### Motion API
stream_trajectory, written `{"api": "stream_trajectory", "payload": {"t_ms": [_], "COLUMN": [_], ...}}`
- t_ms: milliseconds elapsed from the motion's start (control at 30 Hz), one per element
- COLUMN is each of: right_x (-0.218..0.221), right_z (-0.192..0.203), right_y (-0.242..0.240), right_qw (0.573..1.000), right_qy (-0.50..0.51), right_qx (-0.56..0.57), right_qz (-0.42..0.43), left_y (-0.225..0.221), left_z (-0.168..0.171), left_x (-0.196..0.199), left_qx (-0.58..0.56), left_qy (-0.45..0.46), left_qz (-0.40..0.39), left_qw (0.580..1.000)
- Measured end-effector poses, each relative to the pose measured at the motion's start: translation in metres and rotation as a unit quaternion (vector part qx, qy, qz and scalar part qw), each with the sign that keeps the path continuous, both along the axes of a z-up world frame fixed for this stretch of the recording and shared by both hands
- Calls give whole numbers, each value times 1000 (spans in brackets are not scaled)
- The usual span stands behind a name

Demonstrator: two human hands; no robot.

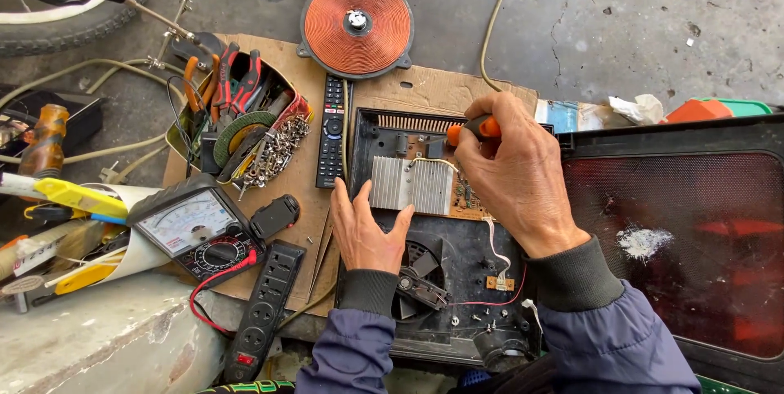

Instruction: Disassembling an induction cooktop and testing the internal circuit board using a multimeter

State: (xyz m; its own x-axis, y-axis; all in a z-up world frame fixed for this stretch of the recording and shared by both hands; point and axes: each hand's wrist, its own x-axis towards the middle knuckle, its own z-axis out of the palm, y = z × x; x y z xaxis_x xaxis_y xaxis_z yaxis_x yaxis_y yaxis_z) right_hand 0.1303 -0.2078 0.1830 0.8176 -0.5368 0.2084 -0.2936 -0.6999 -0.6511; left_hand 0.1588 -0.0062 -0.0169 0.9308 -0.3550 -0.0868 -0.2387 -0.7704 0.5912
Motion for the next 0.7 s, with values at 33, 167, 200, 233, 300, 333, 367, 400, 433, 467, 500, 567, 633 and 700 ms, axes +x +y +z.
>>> {"api": "stream_trajectory", "payload": {"t_ms": [33, 167, 200, 233, 300, 333, 367, 400, 433, 467, 500, 567, 633, 700], "right_x": [2, 7, 8, 9, 11, 11, 11, 12, 12, 12, 13, 13, 13, 13], "right_z": [-3, -9, -9, -8, -9, -8, -8, -7, -6, -6, -5, -6, -6, -5], "right_y": [1, 3, 3, 4, 5, 5, 6, 6, 6, 6, 7, 7, 7, 7], "right_qw": [1000, 1000, 1000, 1000, 1000, 1000, 1000, 1000, 1000, 1000, 999, 999, 999, 999], "right_qy": [1, 6, 5, 5, 4, 5, 11, 17, 18, 23, 27, 29, 30, 26], "right_qx": [0, 19, 15, 15, 12, 13, 13, 14, 14, 14, 14, 15, 17, 16], "right_qz": [1, 12, 15, 16, 16, 16, 17, 17, 18, 14, 10, 11, 12, 9], "left_y": [0, 0, 0, 0, 0, 1, 2, 2, 3, 3, 4, 3, 3, 3], "left_z": [-1, -8, -10, -11, -12, -13, -13, -14, -16, -19, -21, -20, -20, -20], "left_x": [0, -3, -3, -3, -3, -3, -3, -3, -4, -5, -5, -5, -5, -5], "left_qx": [0, 6, 3, 3, -2, 0, -6, -11, -10, -16, -21, -23, -25, -23], "left_qy": [1, 9, 10, 10, 13, 14, 13, 11, 12, 4, -5, -5, -6, -1], "left_qz": [1, 8, 12, 13, 14, 15, 14, 13, 13, 12, 10, 10, 11, 11], "left_qw": [1000, 1000, 1000, 1000, 1000, 1000, 1000, 1000, 1000, 1000, 1000, 1000, 1000, 1000]}}
